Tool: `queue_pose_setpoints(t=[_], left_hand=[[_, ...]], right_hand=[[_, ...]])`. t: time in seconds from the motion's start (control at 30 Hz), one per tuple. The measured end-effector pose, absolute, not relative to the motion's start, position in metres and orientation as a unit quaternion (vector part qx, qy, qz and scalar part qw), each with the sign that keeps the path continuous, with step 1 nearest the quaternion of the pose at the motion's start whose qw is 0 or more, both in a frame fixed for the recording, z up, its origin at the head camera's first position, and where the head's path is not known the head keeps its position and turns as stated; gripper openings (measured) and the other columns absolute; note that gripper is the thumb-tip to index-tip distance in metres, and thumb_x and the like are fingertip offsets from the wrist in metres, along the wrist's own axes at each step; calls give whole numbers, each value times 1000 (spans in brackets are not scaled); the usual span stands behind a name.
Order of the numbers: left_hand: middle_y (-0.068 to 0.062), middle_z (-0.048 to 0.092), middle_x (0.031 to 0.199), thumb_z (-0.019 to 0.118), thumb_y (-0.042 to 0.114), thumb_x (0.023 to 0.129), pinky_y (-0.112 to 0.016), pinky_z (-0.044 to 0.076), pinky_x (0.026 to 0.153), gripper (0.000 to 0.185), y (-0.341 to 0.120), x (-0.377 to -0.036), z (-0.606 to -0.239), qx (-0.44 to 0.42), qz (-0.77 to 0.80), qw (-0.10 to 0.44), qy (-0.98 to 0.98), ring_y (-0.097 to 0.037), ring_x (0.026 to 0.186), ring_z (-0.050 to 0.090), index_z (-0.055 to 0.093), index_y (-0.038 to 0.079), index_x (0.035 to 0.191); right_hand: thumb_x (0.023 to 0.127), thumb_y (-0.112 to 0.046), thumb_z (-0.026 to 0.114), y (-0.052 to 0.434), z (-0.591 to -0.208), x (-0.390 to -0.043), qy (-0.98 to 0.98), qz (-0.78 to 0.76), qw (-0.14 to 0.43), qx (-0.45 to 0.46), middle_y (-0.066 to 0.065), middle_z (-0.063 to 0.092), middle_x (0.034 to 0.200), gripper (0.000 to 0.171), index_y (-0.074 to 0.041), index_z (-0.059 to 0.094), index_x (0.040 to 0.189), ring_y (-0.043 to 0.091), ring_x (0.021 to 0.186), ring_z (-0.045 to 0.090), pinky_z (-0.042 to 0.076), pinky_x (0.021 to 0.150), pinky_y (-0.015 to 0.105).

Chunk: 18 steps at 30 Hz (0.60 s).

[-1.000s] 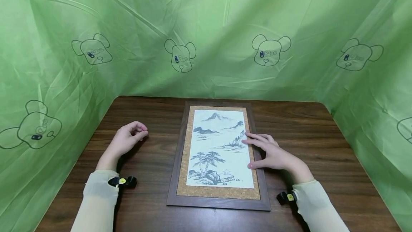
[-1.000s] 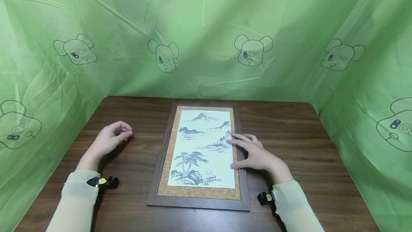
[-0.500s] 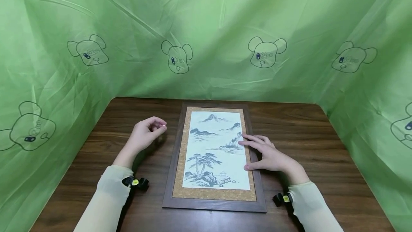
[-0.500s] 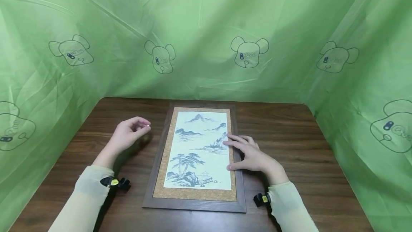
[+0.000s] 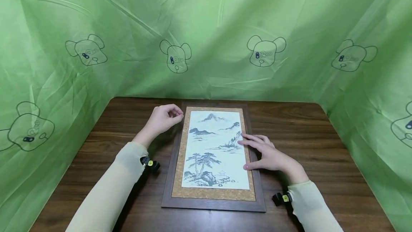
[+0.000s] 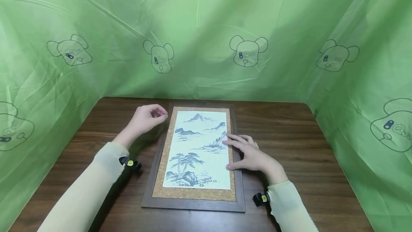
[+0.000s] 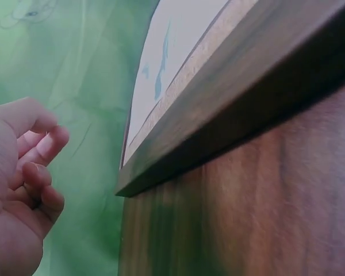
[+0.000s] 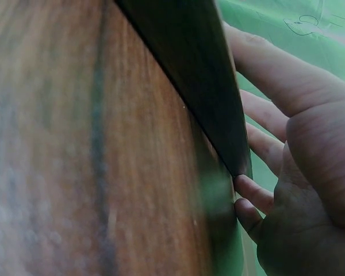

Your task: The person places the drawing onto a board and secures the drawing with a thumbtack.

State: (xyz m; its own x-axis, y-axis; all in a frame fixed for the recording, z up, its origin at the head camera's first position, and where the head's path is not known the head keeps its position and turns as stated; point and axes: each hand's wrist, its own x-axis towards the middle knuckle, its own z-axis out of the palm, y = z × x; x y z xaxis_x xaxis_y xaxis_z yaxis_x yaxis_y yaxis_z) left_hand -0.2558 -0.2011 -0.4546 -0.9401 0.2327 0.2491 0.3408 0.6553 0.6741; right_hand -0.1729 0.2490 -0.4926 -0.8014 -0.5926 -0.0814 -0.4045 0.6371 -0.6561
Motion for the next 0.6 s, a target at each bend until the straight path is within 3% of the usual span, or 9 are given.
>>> queue_pose_setpoints(t=[0.2,0.4,0.6], left_hand=[[1,76,93,76,15,99,-38,52,71,11,-187,-273,-457,-176,-390,60,-902,-19,79,64,79,9,108],[2,77,96,76,19,102,-41,57,77,4,-168,-286,-462,-176,-409,51,-894,-20,87,69,79,16,102],[1,78,97,75,19,104,-42,59,86,6,-139,-299,-470,-184,-409,41,-893,-19,93,72,80,16,101]], right_hand=[[88,-56,91,248,-493,-173,893,-323,156,-274,-6,26,181,88,-30,53,164,46,160,13,18,113,86],[89,-56,89,249,-494,-173,892,-318,149,-284,-4,26,181,88,-29,52,164,49,159,14,17,112,87],[91,-57,87,250,-495,-173,891,-315,152,-289,-4,24,181,88,-30,49,166,48,161,11,15,113,86]])
